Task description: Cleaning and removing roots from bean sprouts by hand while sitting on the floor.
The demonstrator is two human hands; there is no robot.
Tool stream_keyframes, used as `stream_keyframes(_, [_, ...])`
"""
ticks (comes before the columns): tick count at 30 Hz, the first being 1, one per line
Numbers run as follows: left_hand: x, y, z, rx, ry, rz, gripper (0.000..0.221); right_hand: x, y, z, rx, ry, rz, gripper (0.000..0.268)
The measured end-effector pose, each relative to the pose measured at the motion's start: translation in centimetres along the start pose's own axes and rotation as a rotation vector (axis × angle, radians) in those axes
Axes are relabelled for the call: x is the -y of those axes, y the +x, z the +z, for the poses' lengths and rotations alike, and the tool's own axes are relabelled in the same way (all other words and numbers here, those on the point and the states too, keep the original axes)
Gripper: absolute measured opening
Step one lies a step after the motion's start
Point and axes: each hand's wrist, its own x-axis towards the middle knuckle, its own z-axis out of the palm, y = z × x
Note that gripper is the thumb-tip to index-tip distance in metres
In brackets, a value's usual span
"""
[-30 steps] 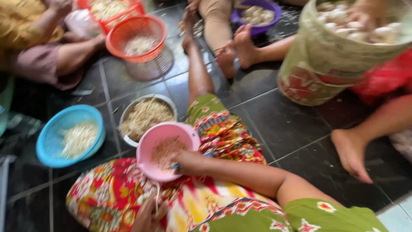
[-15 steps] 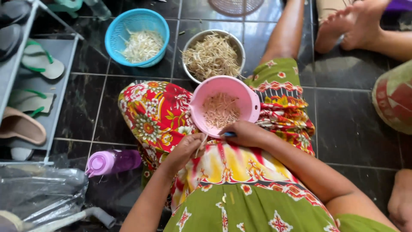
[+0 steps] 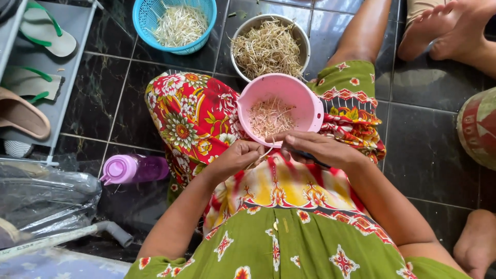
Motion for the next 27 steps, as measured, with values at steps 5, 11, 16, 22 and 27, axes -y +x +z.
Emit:
stream_keyframes(5, [0.9,0.7,-0.4,0.003,0.077,-0.001,0.016,-1.7,-0.6,0.0,0.028,0.018,-0.078,0.053])
stream_keyframes(11, [1.9,1.3,-0.2,-0.015,0.172,0.001,0.017,-0.1,-0.4,1.5,-0.285,-0.055,-0.112,0.018])
stream_keyframes(16, [0.3,1.7,0.5,-0.011,0.091,-0.061,0.017,0.9,0.5,0.4,-0.535,0.136,-0.072,0.016])
stream_keyframes(22, [1.1,2.1,-0.1,-0.021,0.071,-0.062,0.016,2.3,-0.4,1.3,-0.401,-0.049,0.018,0.027])
stream_keyframes(27, [2.7,2.7,-1.0,-0.039,0.094,-0.032,0.014,2.0,0.4,1.3,-0.385,-0.004,-0.029,0.014])
